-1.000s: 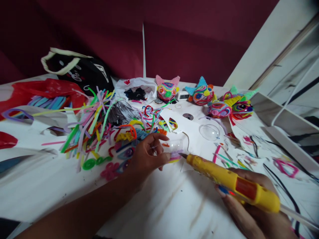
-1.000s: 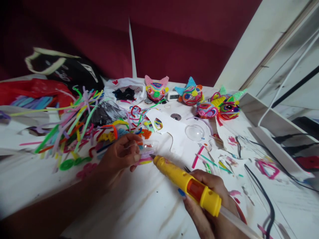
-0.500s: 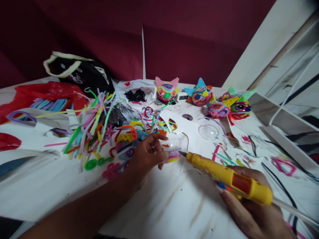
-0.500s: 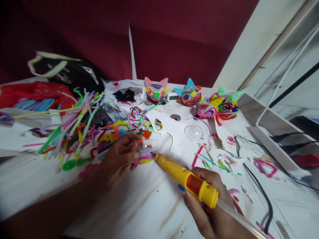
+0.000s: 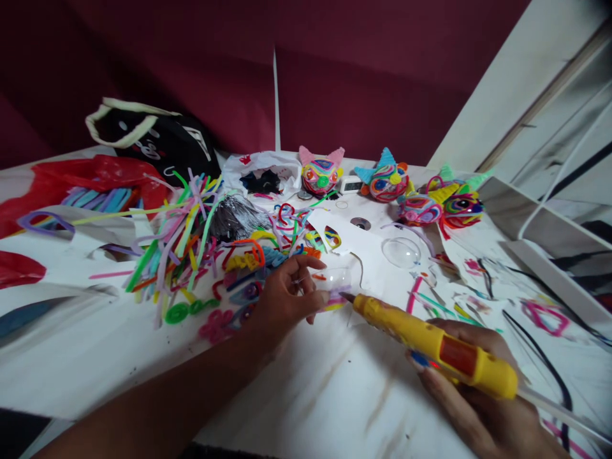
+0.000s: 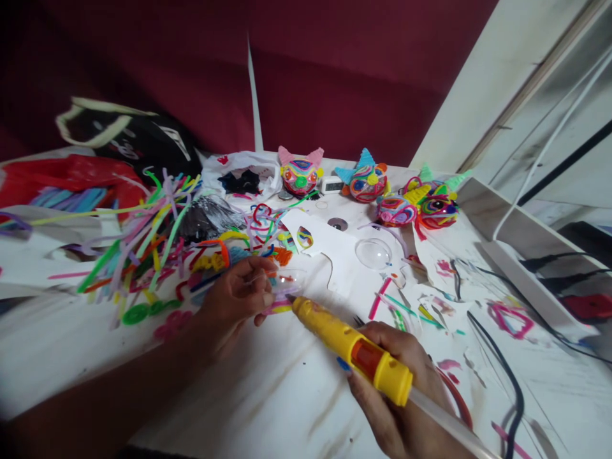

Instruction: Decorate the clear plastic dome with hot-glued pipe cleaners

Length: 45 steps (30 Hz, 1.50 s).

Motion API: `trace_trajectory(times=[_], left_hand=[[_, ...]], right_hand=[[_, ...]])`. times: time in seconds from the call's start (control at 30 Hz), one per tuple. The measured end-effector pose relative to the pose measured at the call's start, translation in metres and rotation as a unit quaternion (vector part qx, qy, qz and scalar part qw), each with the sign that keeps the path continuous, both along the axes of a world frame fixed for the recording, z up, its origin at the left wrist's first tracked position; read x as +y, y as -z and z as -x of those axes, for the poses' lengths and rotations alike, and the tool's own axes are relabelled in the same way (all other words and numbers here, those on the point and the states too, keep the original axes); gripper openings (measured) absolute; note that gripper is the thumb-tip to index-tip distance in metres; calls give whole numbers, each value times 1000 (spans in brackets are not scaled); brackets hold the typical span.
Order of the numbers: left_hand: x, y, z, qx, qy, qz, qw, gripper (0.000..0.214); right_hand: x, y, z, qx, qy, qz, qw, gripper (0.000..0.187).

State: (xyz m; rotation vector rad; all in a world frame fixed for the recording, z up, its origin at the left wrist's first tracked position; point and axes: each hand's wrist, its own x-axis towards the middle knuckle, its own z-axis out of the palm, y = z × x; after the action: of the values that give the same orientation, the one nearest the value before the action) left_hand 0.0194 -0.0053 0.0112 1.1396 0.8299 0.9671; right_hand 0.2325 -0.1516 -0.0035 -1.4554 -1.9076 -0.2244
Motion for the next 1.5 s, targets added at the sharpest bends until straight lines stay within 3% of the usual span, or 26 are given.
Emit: trace_trajectory(times=[0.5, 1.23, 1.5], left_hand=[[-3, 0, -1, 16, -5, -21, 1000, 35], [-2, -4, 0, -6, -12, 6, 1000, 34], [0, -5, -1, -18, -15, 18, 1000, 37]], right_hand=[[-5, 1, -2, -36, 37, 2, 999, 33], [-3, 3, -4, 1, 17, -11, 1000, 37], [0, -7, 3, 10, 26, -5, 1000, 30]])
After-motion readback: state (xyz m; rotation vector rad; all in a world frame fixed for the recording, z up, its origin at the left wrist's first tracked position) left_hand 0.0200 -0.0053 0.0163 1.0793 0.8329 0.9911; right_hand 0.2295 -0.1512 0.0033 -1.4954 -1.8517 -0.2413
